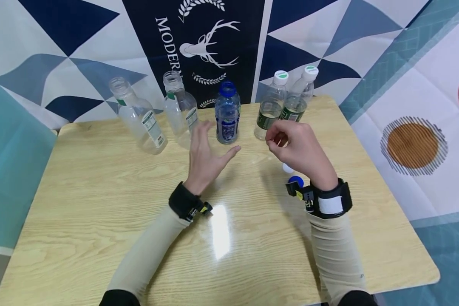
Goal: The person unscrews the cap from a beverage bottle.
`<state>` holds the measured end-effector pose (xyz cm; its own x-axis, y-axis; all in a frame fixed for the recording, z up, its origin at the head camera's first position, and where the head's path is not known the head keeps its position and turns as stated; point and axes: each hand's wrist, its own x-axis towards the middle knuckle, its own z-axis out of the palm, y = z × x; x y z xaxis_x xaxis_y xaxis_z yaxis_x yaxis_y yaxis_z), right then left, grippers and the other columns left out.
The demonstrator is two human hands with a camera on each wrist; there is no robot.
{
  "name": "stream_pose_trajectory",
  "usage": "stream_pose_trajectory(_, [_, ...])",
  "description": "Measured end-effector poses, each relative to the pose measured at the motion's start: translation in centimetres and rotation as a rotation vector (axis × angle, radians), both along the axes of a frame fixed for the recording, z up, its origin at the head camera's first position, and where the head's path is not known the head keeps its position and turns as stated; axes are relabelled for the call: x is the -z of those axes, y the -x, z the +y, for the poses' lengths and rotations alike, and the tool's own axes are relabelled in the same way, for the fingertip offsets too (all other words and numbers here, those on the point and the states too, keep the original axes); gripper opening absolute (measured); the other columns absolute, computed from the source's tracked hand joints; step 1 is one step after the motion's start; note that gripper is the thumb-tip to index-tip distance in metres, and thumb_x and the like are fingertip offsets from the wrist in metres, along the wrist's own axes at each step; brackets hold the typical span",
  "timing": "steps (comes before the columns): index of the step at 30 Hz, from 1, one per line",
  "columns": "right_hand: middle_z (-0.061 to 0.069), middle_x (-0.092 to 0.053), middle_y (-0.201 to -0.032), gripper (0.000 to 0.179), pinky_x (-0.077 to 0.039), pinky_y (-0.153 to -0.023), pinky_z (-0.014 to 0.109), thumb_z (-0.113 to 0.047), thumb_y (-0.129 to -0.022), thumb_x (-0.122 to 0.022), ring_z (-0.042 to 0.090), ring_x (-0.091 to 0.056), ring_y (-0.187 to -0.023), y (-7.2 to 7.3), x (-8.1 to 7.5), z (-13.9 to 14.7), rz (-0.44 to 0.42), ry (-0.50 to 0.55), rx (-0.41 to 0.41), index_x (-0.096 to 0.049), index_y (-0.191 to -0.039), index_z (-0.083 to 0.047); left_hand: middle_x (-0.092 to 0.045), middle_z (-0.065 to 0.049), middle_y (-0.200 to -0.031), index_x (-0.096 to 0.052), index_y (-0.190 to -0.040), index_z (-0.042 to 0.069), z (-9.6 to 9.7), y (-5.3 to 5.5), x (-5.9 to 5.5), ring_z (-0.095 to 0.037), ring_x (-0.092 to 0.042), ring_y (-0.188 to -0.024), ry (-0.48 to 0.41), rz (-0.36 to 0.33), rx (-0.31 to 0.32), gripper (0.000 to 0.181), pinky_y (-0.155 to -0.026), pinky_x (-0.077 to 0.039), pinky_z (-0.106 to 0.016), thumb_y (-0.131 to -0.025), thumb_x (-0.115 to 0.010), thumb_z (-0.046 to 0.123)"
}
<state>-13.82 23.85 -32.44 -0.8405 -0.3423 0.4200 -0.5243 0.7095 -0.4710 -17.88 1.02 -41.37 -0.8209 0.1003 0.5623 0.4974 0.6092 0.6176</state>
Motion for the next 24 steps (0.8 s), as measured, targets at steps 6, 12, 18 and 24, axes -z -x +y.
stream_pose_trajectory(6, [-0.006, -0.061, -0.078, 0.006, -0.047, -0.061, 0.029, -0.011, -0.08, -0.07, 0.008, -0.055, -0.069, -0.2, 0.9, 0.1, -0.095, -0.04, -0.036, -0.066, -0.084, -0.012, -0.062, 0.003, -0.092, -0.065, -0.094, 0.015, -2.4, -0.8, -1.3, -0.013, -0.056, -0.085, 0.254, 0.074, 0.098, 0.041, -0.066, -0.044, -0.03, -0.076, -0.068, 0.052])
stream_pose_trajectory(12, [-0.01, -0.06, -0.077, 0.006, -0.048, -0.061, 0.029, -0.01, -0.08, -0.069, 0.005, -0.055, -0.068, -0.3, 1.6, -0.1, -0.122, -0.042, -0.105, -0.066, -0.083, -0.014, -0.061, 0.005, -0.083, -0.063, -0.088, 0.016, -4.1, -0.5, -2.9, -0.011, -0.059, -0.07, 0.21, 0.023, 0.157, 0.034, -0.059, -0.045, -0.025, -0.077, -0.069, 0.048])
stream_pose_trajectory(18, [-0.009, -0.06, -0.075, 0.008, -0.046, -0.059, 0.026, -0.007, -0.081, -0.068, 0.006, -0.054, -0.067, -0.1, 1.5, 0.3, -0.118, -0.054, -0.07, -0.064, -0.081, -0.015, -0.064, 0.001, -0.096, -0.065, -0.096, 0.011, -4.0, -0.4, -3.1, -0.013, -0.061, -0.08, 0.129, 0.025, 0.16, 0.038, -0.065, -0.049, -0.027, -0.077, -0.072, 0.043])
stream_pose_trajectory(24, [-0.006, -0.061, -0.077, 0.006, -0.046, -0.061, 0.026, -0.006, -0.082, -0.067, 0.007, -0.054, -0.068, 0.3, 1.0, 2.4, -0.129, -0.042, 0.018, -0.064, -0.082, -0.012, -0.062, -0.003, -0.103, -0.061, -0.109, 0.002, -2.1, -1.2, -2.3, -0.019, -0.06, -0.089, -0.092, 0.017, 0.296, 0.044, -0.07, -0.051, -0.029, -0.077, -0.075, 0.03])
